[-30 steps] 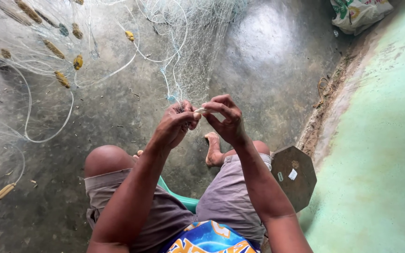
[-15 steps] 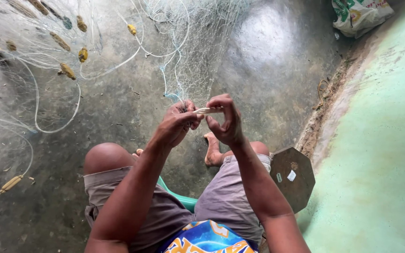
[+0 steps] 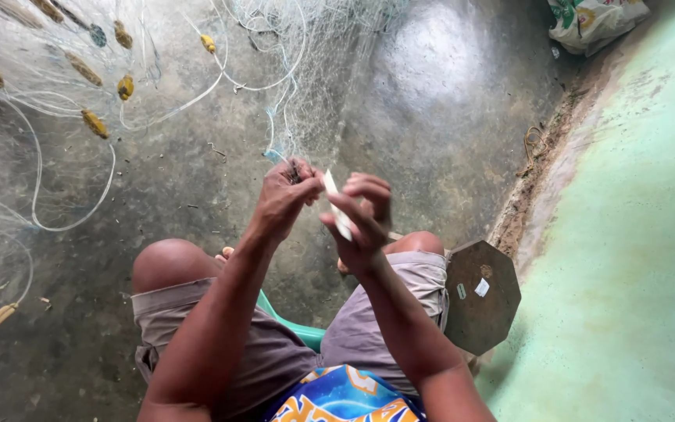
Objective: Repairing a fishing net by weaving and tying knots with a netting needle
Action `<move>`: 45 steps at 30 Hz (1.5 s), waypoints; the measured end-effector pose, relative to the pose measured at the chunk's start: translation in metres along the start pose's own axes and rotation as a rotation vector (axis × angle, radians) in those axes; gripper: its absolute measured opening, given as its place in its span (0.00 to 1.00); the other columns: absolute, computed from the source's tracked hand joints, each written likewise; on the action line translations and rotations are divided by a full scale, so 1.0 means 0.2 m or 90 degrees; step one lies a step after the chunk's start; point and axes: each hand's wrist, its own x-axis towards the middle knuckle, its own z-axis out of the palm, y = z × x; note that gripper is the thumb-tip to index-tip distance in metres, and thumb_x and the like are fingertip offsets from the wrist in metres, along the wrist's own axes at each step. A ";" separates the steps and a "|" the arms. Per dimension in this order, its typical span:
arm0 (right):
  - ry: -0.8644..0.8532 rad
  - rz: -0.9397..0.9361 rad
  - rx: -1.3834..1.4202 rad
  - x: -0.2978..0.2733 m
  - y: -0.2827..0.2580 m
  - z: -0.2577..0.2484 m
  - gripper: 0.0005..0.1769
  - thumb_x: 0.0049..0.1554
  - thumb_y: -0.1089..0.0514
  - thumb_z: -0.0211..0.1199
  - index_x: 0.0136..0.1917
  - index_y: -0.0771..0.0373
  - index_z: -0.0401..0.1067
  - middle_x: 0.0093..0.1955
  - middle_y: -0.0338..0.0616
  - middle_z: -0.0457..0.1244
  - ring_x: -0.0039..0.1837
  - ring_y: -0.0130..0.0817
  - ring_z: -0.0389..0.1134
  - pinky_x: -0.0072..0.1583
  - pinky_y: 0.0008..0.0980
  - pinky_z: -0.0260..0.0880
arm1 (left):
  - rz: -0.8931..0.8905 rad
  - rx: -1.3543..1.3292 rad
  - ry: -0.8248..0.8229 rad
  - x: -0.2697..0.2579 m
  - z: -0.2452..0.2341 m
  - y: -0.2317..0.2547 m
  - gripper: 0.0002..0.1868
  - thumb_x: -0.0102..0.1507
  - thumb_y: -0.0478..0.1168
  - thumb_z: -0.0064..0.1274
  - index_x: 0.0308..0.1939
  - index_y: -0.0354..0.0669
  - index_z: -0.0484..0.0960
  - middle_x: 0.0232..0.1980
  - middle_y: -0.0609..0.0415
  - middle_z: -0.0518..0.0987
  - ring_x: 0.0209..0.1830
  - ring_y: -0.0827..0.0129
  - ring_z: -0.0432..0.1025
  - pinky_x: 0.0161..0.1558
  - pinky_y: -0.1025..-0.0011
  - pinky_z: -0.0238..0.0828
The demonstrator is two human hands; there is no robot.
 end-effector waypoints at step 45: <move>-0.221 0.686 0.201 -0.83 -0.28 -0.29 0.05 0.59 0.63 0.66 0.46 0.62 0.82 0.24 0.41 0.65 0.29 0.22 0.59 0.33 0.23 0.62 | -0.040 -0.126 -0.014 -0.03 -0.07 0.09 0.20 0.61 0.29 0.65 0.31 0.49 0.66 0.37 0.40 0.84 0.18 0.75 0.68 0.19 0.81 0.59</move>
